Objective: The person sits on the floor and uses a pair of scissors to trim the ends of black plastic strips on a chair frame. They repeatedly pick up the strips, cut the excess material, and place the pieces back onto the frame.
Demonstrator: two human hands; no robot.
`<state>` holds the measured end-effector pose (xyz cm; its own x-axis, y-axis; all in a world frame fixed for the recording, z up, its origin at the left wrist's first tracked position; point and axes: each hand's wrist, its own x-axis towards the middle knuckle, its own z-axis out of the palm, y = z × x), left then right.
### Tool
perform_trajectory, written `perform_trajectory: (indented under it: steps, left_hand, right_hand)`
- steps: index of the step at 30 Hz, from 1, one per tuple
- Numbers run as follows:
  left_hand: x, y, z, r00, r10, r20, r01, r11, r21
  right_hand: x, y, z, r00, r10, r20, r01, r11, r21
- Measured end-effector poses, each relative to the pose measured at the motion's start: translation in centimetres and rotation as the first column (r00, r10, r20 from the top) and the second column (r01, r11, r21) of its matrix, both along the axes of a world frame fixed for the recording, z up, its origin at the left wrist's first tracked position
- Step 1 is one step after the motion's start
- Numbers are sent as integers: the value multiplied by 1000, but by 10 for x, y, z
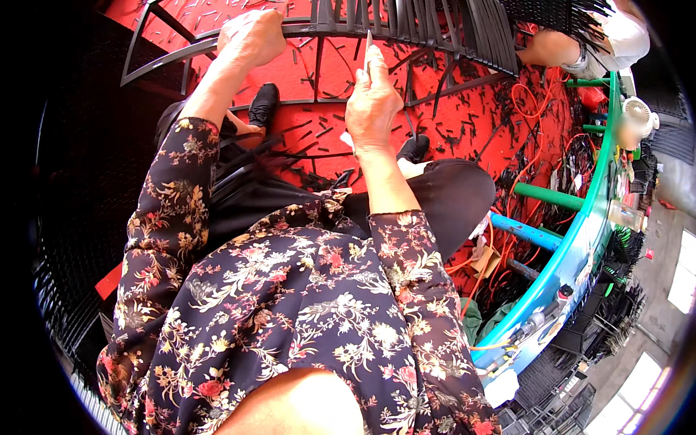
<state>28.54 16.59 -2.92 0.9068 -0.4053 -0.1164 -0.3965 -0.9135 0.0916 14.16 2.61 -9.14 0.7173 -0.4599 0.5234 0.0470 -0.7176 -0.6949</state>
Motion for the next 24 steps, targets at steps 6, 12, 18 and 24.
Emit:
perform_trajectory:
  steps: [6, 12, 18, 24]
  left_hand:
    - [-3, -1, 3, 1000, 14, -22, -13, 998, 58]
    - [-7, -10, -12, 1000, -8, 1, 8, 1000, -10]
    - [1, -2, -6, 999, -23, 34, 23, 1000, -14]
    - [10, 1, 0, 999, 27, -21, -27, 1000, -13]
  right_hand:
    - [-3, -39, 53, 893, 141, -426, -200, 975, -96]
    - [-4, -42, 55, 881, 83, -467, -205, 954, -218]
    - [19, -16, 6, 990, 16, -141, -14, 1000, 14]
    - [31, -42, 41, 915, 151, -373, -185, 981, -58]
